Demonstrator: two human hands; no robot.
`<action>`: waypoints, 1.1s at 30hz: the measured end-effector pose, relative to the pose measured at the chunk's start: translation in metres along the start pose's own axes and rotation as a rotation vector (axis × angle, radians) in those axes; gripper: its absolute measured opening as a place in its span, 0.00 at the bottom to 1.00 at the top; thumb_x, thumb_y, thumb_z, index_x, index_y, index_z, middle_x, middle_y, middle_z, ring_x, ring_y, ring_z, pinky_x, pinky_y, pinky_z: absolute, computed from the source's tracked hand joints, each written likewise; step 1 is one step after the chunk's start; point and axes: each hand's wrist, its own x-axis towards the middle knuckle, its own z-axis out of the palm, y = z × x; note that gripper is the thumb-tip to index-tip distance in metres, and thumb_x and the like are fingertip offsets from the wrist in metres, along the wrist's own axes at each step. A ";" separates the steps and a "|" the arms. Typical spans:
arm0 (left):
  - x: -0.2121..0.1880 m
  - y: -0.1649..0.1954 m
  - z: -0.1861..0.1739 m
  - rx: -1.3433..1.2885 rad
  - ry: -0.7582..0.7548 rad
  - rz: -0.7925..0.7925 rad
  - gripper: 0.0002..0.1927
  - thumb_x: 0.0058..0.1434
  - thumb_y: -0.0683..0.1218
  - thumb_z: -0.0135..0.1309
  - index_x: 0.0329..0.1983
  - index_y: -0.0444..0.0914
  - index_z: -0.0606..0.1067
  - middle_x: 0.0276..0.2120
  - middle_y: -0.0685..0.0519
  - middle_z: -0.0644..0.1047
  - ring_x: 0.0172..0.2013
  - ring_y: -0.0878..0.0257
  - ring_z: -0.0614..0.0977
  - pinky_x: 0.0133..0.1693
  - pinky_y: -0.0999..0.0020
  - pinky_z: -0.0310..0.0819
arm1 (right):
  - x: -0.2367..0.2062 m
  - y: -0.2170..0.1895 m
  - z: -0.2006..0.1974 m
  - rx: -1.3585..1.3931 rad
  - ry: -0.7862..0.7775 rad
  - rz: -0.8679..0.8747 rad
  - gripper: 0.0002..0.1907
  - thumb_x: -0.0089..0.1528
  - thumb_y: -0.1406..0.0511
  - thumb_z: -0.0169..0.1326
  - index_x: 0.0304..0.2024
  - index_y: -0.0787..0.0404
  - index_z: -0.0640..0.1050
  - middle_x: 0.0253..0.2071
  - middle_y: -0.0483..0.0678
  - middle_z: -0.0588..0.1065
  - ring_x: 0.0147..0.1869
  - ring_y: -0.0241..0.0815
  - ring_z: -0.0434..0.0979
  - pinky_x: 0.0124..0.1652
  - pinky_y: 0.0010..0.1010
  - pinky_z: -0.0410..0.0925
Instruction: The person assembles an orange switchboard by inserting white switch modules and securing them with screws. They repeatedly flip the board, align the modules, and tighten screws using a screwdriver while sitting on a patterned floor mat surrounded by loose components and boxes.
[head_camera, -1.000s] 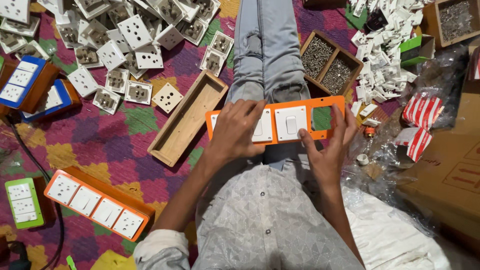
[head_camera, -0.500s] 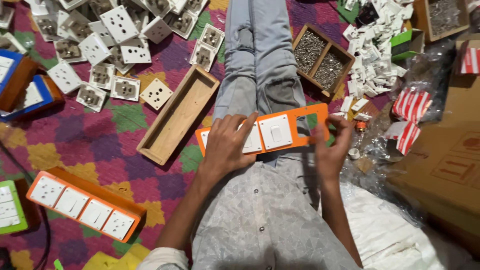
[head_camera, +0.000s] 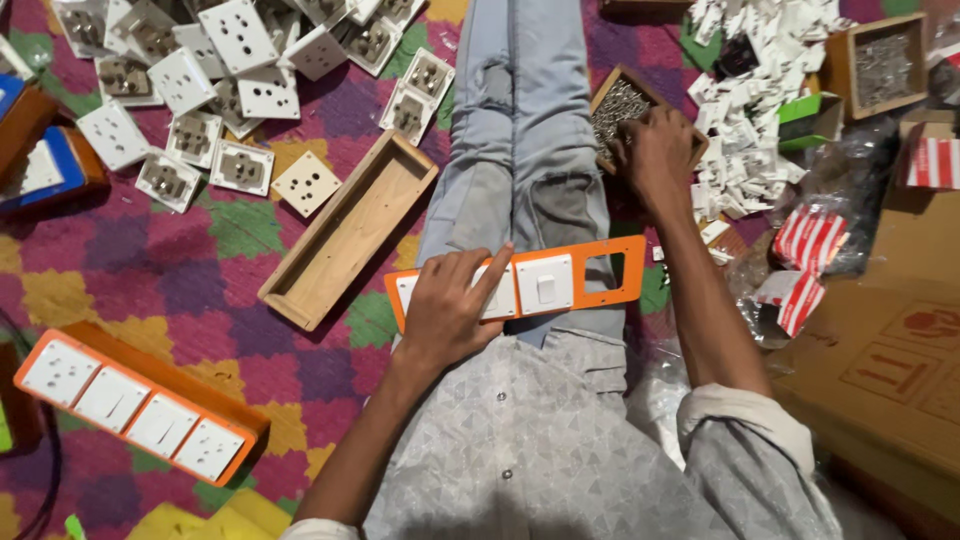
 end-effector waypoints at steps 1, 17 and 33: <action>-0.001 0.000 0.000 0.009 0.006 0.011 0.50 0.41 0.50 0.70 0.71 0.40 0.67 0.51 0.47 0.73 0.49 0.51 0.75 0.52 0.53 0.67 | 0.003 0.000 0.004 -0.024 -0.031 0.014 0.09 0.59 0.63 0.65 0.41 0.57 0.85 0.42 0.56 0.78 0.53 0.57 0.72 0.53 0.48 0.64; -0.004 -0.009 0.000 0.073 -0.067 0.108 0.46 0.47 0.55 0.71 0.71 0.56 0.66 0.59 0.44 0.70 0.54 0.49 0.73 0.54 0.50 0.66 | 0.005 0.014 0.020 0.023 0.015 0.018 0.10 0.60 0.64 0.67 0.37 0.62 0.79 0.41 0.56 0.76 0.49 0.57 0.73 0.46 0.47 0.66; -0.001 -0.009 -0.001 0.070 -0.073 0.104 0.51 0.43 0.54 0.72 0.73 0.56 0.65 0.58 0.45 0.70 0.54 0.50 0.73 0.53 0.51 0.66 | -0.003 -0.002 0.017 0.335 0.109 0.102 0.12 0.68 0.66 0.64 0.41 0.65 0.73 0.40 0.56 0.73 0.47 0.56 0.73 0.47 0.47 0.66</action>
